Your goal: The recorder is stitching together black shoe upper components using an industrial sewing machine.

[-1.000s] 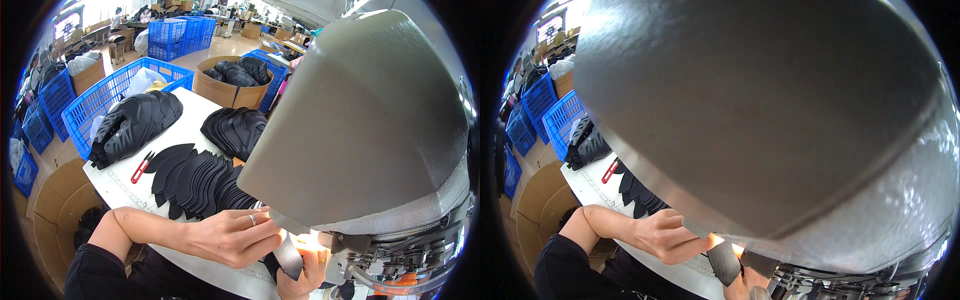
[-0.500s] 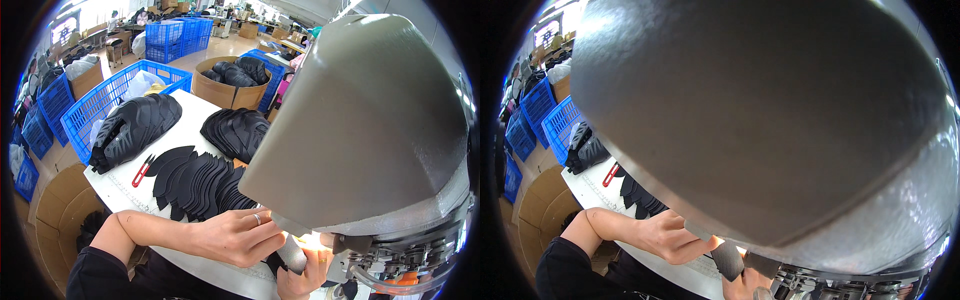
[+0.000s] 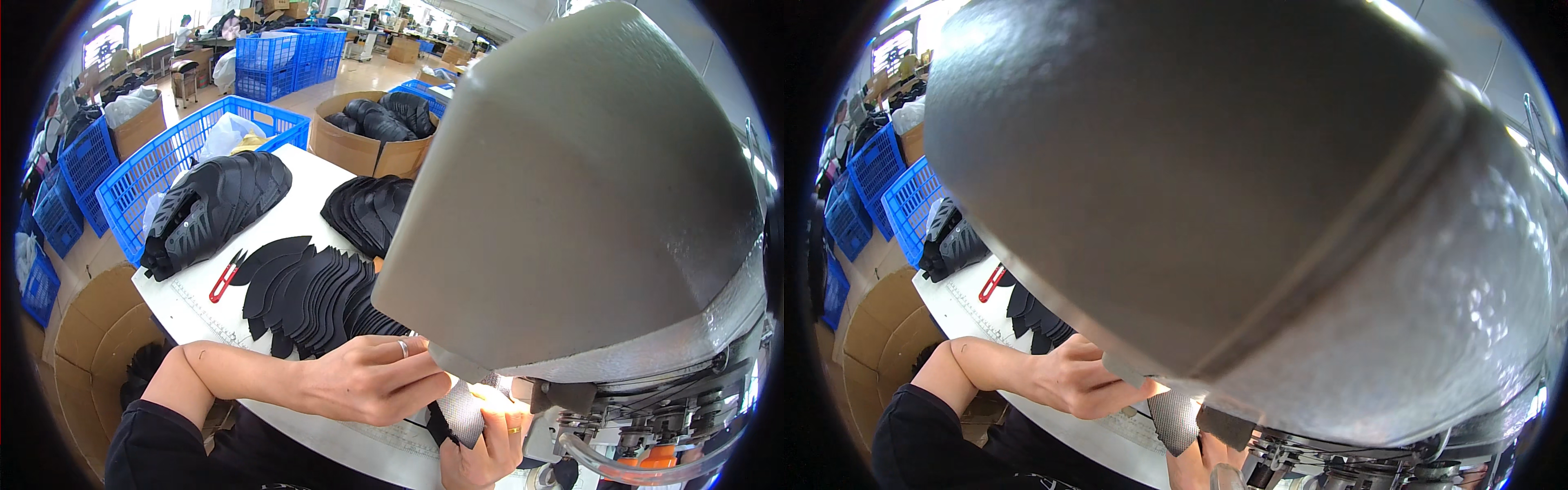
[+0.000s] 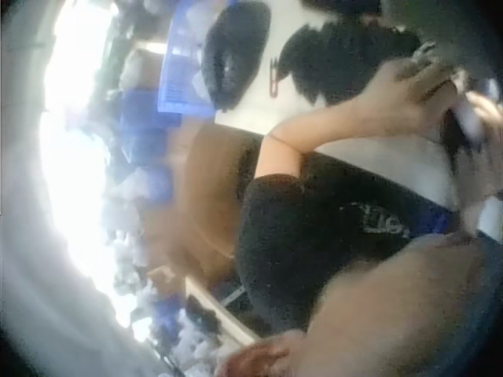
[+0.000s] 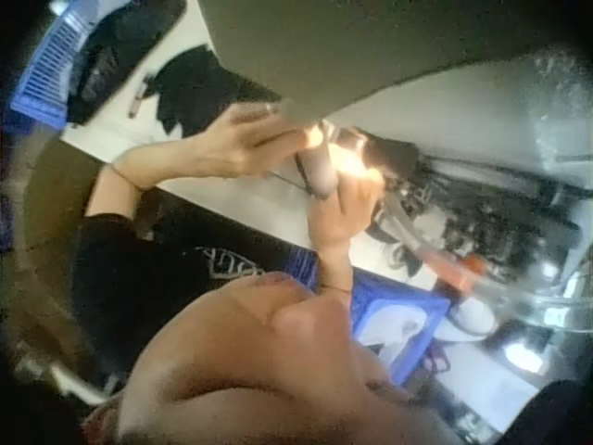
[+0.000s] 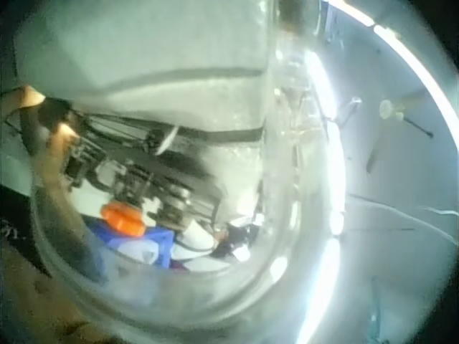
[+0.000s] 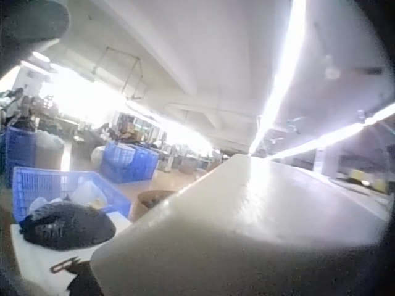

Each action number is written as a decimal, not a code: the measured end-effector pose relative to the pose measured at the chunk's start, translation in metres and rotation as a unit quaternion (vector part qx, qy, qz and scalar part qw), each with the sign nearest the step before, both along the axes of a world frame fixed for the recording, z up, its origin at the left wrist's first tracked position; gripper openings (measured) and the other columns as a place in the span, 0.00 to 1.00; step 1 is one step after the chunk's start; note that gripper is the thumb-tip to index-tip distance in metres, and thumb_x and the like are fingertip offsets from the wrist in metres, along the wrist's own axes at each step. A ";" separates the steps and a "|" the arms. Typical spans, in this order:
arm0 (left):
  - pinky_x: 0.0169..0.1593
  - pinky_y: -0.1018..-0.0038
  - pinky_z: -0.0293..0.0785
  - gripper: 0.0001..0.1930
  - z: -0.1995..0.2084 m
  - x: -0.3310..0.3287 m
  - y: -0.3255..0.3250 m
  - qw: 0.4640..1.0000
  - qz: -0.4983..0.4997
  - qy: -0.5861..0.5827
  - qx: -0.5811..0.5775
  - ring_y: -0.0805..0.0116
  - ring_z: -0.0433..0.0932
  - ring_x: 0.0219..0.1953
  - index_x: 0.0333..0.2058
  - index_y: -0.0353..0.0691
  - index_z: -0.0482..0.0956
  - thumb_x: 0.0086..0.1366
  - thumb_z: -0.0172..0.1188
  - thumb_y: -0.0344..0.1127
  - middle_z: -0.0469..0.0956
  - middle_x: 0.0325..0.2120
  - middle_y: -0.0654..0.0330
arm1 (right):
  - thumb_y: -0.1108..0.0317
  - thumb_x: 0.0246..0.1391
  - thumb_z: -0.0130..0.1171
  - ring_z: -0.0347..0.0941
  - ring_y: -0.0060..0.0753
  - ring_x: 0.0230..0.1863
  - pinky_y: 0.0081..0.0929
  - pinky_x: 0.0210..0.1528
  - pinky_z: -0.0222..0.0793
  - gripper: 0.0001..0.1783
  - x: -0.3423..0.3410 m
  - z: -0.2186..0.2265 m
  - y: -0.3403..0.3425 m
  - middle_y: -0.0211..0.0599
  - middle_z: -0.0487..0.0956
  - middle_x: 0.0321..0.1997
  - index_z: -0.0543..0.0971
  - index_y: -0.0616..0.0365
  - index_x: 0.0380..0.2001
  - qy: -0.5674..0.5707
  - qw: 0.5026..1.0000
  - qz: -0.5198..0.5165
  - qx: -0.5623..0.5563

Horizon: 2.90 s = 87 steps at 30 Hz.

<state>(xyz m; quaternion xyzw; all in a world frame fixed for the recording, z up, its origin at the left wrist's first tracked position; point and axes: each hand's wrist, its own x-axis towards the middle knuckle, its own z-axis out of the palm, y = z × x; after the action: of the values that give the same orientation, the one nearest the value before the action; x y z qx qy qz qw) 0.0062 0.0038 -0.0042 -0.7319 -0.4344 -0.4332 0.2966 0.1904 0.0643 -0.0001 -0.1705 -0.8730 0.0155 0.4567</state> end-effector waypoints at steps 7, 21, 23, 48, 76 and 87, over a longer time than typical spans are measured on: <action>0.33 0.76 0.79 0.11 0.003 0.002 -0.002 1.000 0.003 0.008 -0.023 0.68 0.78 0.33 0.29 0.34 0.73 0.44 0.63 0.26 0.72 0.33 0.57 | 0.81 0.41 0.59 0.74 0.48 0.41 0.47 0.49 0.68 0.16 0.002 0.006 -0.002 0.45 0.78 0.40 0.79 0.64 0.38 -0.050 0.998 0.008 0.042; 0.25 0.75 0.76 0.12 0.010 -0.009 0.002 0.977 -0.042 -0.164 -0.131 0.68 0.77 0.23 0.34 0.36 0.80 0.52 0.70 0.31 0.77 0.32 0.60 | 0.74 0.37 0.59 0.77 0.36 0.40 0.45 0.51 0.70 0.17 0.005 0.005 0.000 0.31 0.81 0.34 0.85 0.59 0.35 -0.066 0.996 0.007 0.058; 0.25 0.75 0.76 0.12 0.011 -0.011 0.002 0.982 -0.063 -0.130 -0.119 0.68 0.77 0.24 0.34 0.36 0.79 0.51 0.69 0.30 0.76 0.32 0.60 | 0.75 0.34 0.59 0.77 0.38 0.39 0.46 0.50 0.70 0.15 0.009 0.004 0.002 0.33 0.81 0.34 0.84 0.61 0.32 -0.069 0.995 0.008 0.067; 0.34 0.76 0.80 0.14 0.011 -0.011 -0.005 0.996 -0.031 0.017 -0.078 0.70 0.78 0.36 0.35 0.37 0.73 0.49 0.66 0.27 0.71 0.39 0.58 | 0.83 0.25 0.56 0.76 0.42 0.37 0.42 0.40 0.68 0.13 0.009 -0.006 0.013 0.40 0.80 0.34 0.76 0.66 0.24 -0.076 0.992 0.014 0.098; 0.32 0.78 0.79 0.13 0.003 -0.003 -0.008 0.995 0.030 0.047 -0.084 0.69 0.77 0.33 0.35 0.36 0.73 0.50 0.64 0.26 0.71 0.41 0.56 | 0.80 0.28 0.60 0.75 0.38 0.34 0.36 0.37 0.67 0.12 0.016 -0.009 0.022 0.32 0.80 0.31 0.78 0.59 0.24 -0.073 0.993 -0.004 0.092; 0.26 0.74 0.77 0.14 0.005 -0.010 0.003 0.993 -0.052 -0.088 -0.060 0.69 0.78 0.25 0.38 0.34 0.75 0.51 0.66 0.29 0.74 0.35 0.57 | 0.80 0.30 0.60 0.74 0.34 0.33 0.32 0.36 0.65 0.20 0.019 0.004 0.020 0.29 0.79 0.30 0.85 0.54 0.32 -0.100 0.991 -0.002 0.089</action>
<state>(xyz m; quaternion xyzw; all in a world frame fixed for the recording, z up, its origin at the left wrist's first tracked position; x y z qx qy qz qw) -0.0040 0.0072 0.0010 -0.7286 -0.4457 -0.4842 0.1901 0.2091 0.0847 0.0041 -0.1315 -0.9119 -0.0802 0.3804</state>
